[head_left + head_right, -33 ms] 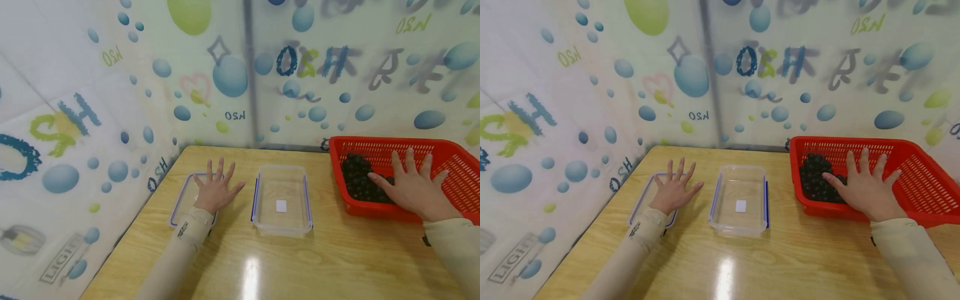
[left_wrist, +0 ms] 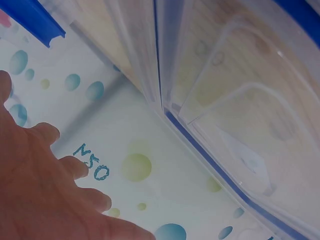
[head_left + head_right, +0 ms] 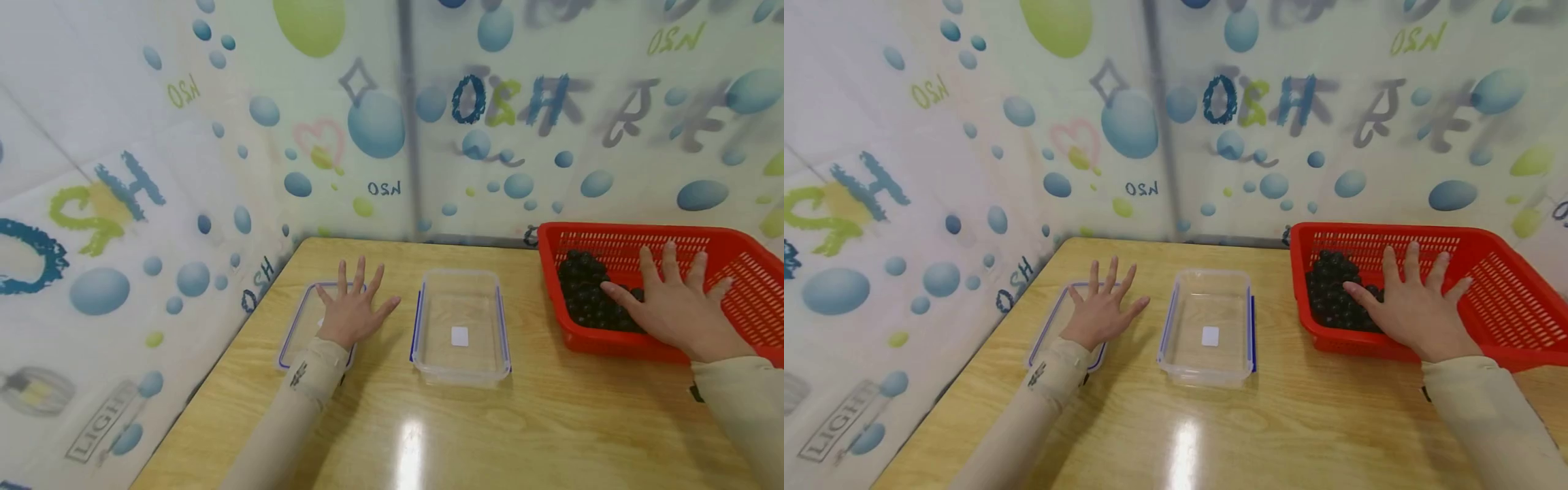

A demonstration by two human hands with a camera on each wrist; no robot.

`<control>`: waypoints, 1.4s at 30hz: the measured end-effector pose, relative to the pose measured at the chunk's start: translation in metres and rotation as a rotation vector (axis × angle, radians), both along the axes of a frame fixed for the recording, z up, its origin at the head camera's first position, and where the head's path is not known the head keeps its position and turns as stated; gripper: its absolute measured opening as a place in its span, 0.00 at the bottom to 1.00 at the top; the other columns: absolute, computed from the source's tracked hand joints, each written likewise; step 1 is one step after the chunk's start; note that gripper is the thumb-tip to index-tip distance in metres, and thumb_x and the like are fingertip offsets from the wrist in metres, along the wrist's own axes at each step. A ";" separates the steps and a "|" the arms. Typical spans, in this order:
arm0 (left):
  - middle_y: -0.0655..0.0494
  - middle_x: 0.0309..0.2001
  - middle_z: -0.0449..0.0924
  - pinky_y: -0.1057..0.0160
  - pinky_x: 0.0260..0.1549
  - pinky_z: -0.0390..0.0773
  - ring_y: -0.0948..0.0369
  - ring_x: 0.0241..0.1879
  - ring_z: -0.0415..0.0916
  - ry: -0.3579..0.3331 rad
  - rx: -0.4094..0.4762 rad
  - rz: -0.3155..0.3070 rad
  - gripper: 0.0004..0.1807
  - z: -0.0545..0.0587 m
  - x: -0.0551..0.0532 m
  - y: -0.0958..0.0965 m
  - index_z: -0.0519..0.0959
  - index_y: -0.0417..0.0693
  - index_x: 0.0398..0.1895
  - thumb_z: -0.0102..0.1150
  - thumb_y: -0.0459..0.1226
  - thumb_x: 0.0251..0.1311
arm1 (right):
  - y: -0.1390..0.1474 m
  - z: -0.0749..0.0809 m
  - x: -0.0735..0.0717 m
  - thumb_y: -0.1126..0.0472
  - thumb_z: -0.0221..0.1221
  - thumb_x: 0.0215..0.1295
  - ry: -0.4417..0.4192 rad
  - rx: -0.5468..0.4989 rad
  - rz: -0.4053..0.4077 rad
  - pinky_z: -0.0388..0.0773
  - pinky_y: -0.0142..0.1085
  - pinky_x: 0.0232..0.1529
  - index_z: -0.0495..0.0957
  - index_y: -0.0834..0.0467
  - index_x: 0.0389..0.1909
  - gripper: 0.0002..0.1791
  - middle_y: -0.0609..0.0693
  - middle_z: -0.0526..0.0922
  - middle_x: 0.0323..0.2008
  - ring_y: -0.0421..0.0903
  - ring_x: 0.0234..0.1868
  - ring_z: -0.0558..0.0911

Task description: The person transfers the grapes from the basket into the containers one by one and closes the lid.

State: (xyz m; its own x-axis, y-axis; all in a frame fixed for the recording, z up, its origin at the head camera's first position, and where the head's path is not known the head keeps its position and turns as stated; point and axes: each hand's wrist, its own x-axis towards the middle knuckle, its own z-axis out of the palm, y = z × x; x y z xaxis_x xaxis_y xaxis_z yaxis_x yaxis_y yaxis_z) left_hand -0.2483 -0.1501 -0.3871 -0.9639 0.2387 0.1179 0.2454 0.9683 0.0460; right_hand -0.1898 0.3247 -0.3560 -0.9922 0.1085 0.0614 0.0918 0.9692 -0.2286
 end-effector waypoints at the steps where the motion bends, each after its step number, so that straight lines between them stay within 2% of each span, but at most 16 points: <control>1: 0.50 0.78 0.32 0.19 0.54 0.42 0.40 0.74 0.24 -0.002 0.002 0.001 0.41 0.000 0.000 0.000 0.45 0.66 0.79 0.29 0.70 0.67 | 0.000 0.000 0.000 0.23 0.39 0.64 0.000 -0.001 0.001 0.17 0.75 0.52 0.32 0.74 0.72 0.62 0.78 0.22 0.67 0.78 0.63 0.18; 6: 0.50 0.78 0.31 0.18 0.54 0.39 0.41 0.73 0.21 -0.016 0.026 0.003 0.41 0.001 0.001 0.000 0.47 0.65 0.79 0.30 0.69 0.67 | 0.000 0.000 0.001 0.23 0.39 0.64 -0.001 0.004 0.009 0.18 0.76 0.52 0.34 0.74 0.72 0.62 0.78 0.24 0.68 0.78 0.64 0.18; 11: 0.49 0.78 0.32 0.22 0.58 0.42 0.40 0.74 0.26 -0.019 0.048 -0.017 0.42 0.000 0.001 -0.001 0.47 0.61 0.79 0.32 0.68 0.68 | -0.001 0.002 0.003 0.24 0.40 0.65 -0.001 0.008 0.029 0.17 0.75 0.52 0.35 0.74 0.72 0.61 0.79 0.25 0.68 0.77 0.64 0.18; 15: 0.48 0.78 0.31 0.31 0.65 0.44 0.45 0.75 0.26 -0.042 0.146 -0.068 0.44 0.000 -0.001 -0.004 0.43 0.57 0.80 0.34 0.67 0.68 | -0.003 0.004 0.004 0.25 0.40 0.66 0.011 0.010 0.039 0.16 0.74 0.53 0.35 0.74 0.72 0.61 0.79 0.26 0.68 0.76 0.64 0.17; 19: 0.49 0.78 0.30 0.39 0.68 0.44 0.48 0.75 0.25 -0.093 0.258 -0.118 0.46 0.000 -0.004 -0.005 0.38 0.54 0.80 0.35 0.67 0.68 | -0.005 0.005 0.004 0.25 0.39 0.66 0.023 0.008 0.042 0.16 0.73 0.53 0.34 0.73 0.73 0.60 0.79 0.27 0.69 0.75 0.65 0.18; 24: 0.51 0.79 0.31 0.41 0.68 0.49 0.52 0.75 0.25 -0.159 0.381 -0.139 0.49 0.001 -0.005 -0.005 0.36 0.52 0.79 0.37 0.68 0.67 | -0.006 0.007 0.004 0.25 0.39 0.66 0.016 -0.010 0.061 0.15 0.73 0.54 0.34 0.72 0.73 0.59 0.79 0.27 0.69 0.75 0.65 0.19; 27: 0.55 0.79 0.31 0.44 0.69 0.48 0.55 0.75 0.27 -0.203 0.454 -0.155 0.50 0.000 -0.004 -0.005 0.35 0.52 0.79 0.39 0.68 0.67 | -0.007 0.007 0.004 0.27 0.41 0.67 0.010 -0.024 0.083 0.16 0.73 0.53 0.34 0.72 0.73 0.58 0.79 0.29 0.69 0.76 0.65 0.20; 33: 0.56 0.78 0.36 0.51 0.71 0.45 0.56 0.75 0.37 -0.288 0.634 -0.242 0.47 -0.004 -0.003 -0.003 0.38 0.52 0.79 0.44 0.63 0.69 | -0.008 0.008 0.003 0.28 0.41 0.68 0.004 -0.032 0.112 0.18 0.74 0.54 0.34 0.73 0.73 0.58 0.80 0.31 0.69 0.77 0.66 0.22; 38: 0.55 0.77 0.44 0.54 0.68 0.56 0.51 0.72 0.52 -0.328 0.716 -0.324 0.42 -0.009 -0.004 0.003 0.45 0.52 0.79 0.48 0.56 0.71 | -0.010 0.009 0.002 0.28 0.41 0.69 -0.004 -0.039 0.125 0.20 0.74 0.54 0.35 0.73 0.73 0.57 0.80 0.32 0.69 0.77 0.66 0.23; 42: 0.53 0.76 0.48 0.55 0.65 0.62 0.46 0.68 0.61 -0.399 0.761 -0.355 0.38 -0.012 -0.003 0.011 0.50 0.50 0.78 0.51 0.50 0.72 | -0.011 0.010 0.001 0.28 0.40 0.69 -0.037 -0.050 0.129 0.20 0.74 0.55 0.34 0.73 0.73 0.57 0.79 0.31 0.69 0.78 0.66 0.25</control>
State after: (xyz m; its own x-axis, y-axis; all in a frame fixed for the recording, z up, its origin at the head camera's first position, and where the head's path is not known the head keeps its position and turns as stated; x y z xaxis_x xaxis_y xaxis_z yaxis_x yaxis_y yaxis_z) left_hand -0.2516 -0.1388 -0.3995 -0.8518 0.5223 0.0393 0.3509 0.5133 0.7832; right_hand -0.1892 0.3132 -0.3458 -0.9996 -0.0183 0.0221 -0.0236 0.9610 -0.2755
